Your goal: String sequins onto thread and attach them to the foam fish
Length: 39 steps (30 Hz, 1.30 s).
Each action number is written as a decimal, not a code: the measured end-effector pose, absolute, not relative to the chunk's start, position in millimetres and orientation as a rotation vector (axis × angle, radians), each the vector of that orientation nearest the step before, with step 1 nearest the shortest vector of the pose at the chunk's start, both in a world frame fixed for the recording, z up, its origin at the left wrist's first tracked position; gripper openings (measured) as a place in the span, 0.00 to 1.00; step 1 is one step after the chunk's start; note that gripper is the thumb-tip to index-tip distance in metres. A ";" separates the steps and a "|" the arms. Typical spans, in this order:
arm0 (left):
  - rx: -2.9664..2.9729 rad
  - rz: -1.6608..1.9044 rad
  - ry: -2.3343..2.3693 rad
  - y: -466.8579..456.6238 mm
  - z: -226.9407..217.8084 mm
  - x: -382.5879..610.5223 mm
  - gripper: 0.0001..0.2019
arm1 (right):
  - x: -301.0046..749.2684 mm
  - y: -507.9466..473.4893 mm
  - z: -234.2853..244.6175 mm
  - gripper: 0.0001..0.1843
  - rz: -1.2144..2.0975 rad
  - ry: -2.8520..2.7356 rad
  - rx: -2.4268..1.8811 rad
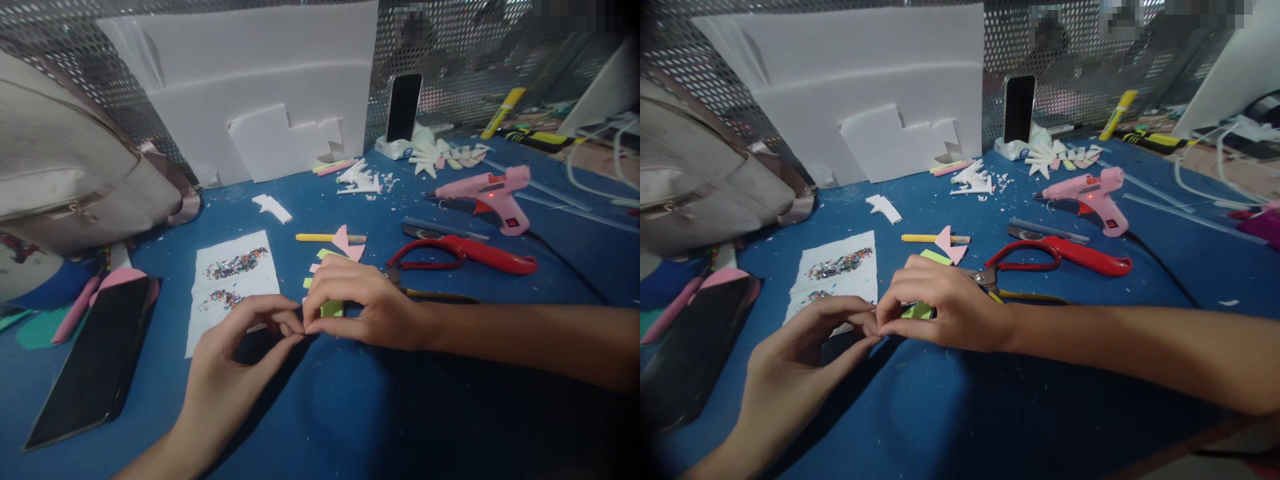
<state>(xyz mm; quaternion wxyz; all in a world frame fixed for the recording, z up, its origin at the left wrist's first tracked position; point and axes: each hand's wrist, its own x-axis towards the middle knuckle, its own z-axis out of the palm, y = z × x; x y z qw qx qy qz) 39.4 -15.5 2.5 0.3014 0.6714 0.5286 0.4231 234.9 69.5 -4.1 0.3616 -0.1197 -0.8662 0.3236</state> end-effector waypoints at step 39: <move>1.778 1.130 1.400 -16.5 3.7 39.3 0.12 | 234.6 70.1 -1.8 0.03 0.781 -2.239 -0.317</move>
